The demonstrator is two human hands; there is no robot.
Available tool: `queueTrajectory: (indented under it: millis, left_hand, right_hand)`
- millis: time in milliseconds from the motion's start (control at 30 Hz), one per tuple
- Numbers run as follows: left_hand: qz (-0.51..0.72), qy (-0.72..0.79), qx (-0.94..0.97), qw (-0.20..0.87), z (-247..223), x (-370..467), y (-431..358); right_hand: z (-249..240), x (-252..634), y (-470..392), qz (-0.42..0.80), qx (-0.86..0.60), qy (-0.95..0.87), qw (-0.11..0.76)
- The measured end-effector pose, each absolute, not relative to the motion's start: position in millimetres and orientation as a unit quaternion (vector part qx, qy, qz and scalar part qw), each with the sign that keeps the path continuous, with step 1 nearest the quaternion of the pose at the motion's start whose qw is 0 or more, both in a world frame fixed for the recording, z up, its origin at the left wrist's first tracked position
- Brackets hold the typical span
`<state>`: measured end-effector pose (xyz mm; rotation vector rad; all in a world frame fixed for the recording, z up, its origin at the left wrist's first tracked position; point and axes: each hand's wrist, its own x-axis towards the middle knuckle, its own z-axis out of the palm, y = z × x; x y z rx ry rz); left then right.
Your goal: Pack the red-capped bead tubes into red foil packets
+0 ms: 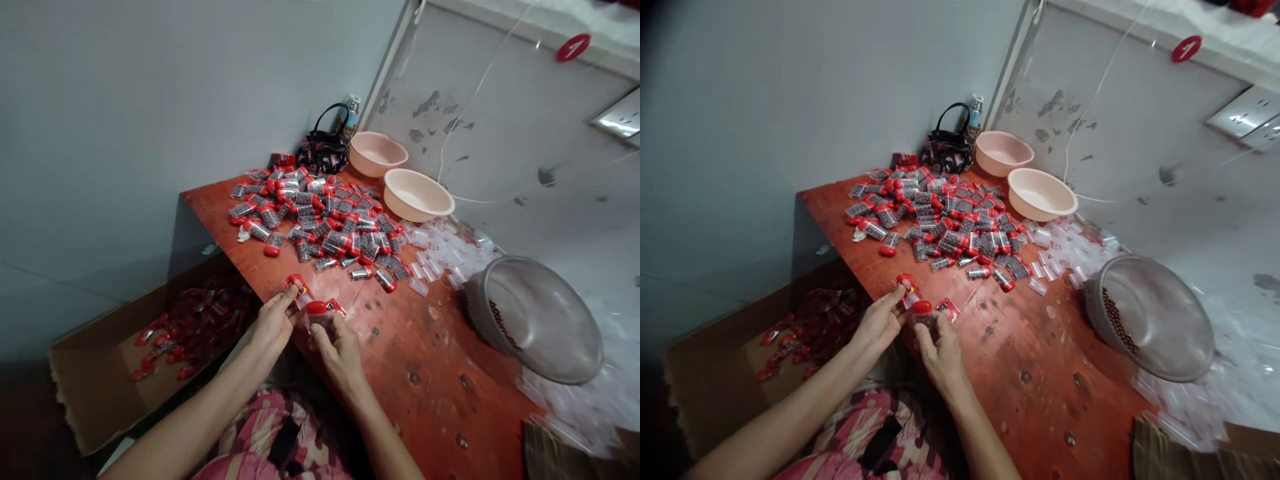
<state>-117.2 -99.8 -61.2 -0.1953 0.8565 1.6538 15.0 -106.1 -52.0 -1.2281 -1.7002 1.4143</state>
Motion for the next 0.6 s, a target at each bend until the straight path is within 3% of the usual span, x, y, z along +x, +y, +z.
queueTrajectory:
  millis: [600]
  left_hand:
    - [0.740,0.331,-0.071,0.581,-57.6,-114.5,-105.5]
  right_hand:
    - [-53.0,13.6,-110.3,0.546,-0.467,-0.611,0.333]
